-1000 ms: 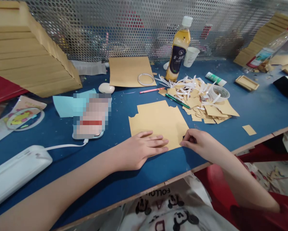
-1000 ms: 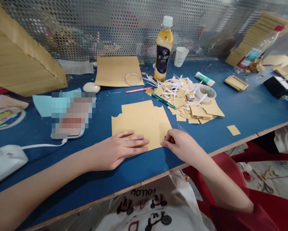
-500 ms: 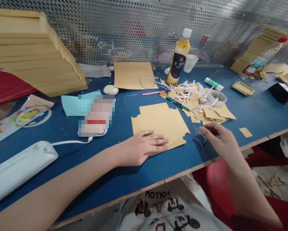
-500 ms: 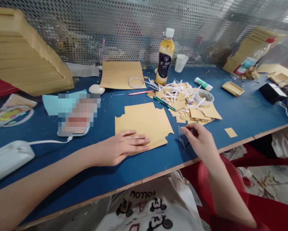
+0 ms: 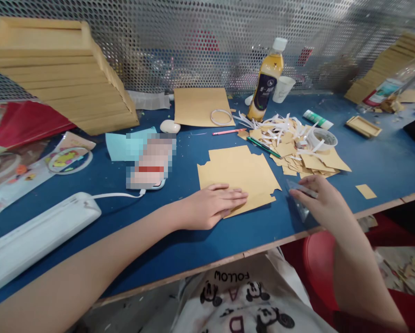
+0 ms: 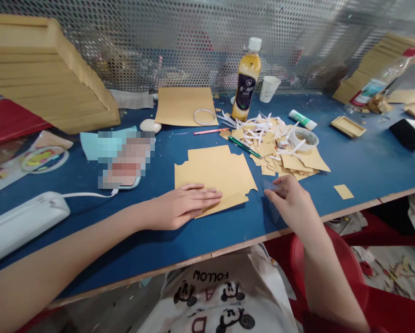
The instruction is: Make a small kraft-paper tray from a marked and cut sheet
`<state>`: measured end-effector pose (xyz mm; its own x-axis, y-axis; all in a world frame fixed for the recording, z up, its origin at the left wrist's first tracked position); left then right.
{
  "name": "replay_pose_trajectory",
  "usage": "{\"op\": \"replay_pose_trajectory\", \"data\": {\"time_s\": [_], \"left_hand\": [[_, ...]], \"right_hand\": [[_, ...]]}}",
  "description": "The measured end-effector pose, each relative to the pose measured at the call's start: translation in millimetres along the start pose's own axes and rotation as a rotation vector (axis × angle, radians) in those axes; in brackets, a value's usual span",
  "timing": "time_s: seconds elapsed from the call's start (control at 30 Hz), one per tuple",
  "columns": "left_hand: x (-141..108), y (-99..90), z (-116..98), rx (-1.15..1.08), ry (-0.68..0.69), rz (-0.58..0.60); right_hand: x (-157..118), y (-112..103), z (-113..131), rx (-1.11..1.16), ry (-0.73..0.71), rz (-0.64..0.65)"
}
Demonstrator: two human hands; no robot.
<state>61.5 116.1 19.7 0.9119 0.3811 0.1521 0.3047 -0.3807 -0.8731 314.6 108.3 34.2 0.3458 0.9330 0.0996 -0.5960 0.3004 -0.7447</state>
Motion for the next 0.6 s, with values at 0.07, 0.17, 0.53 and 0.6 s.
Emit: {"op": "replay_pose_trajectory", "data": {"time_s": [0.07,0.17,0.53,0.6], "left_hand": [[-0.4,0.2,0.1,0.008,0.01,-0.005],[-0.7,-0.4,-0.9,0.013,0.025,-0.017],[-0.7,0.2,-1.3,0.013,0.027,-0.007],[-0.9,0.4,-0.8,0.014,0.024,-0.007]], "right_hand": [[-16.3,0.9,16.6,0.129,-0.026,0.027],[-50.4,25.1,45.2,0.305,-0.028,0.251],[-88.4,107.9,99.0,0.322,-0.105,0.541],[-87.1,109.3,100.9,0.315,-0.103,0.535]]}}
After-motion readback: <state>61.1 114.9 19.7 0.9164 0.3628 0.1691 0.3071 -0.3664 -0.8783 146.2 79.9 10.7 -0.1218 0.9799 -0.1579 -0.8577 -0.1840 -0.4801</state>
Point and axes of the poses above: each hand's wrist, its own x-axis towards the middle knuckle, its own y-axis out of the palm, z = x × y, the point moved 8 cm from there along x, towards the middle knuckle, and after that the axes turned 9 degrees about -z, right-handed, at the moved point
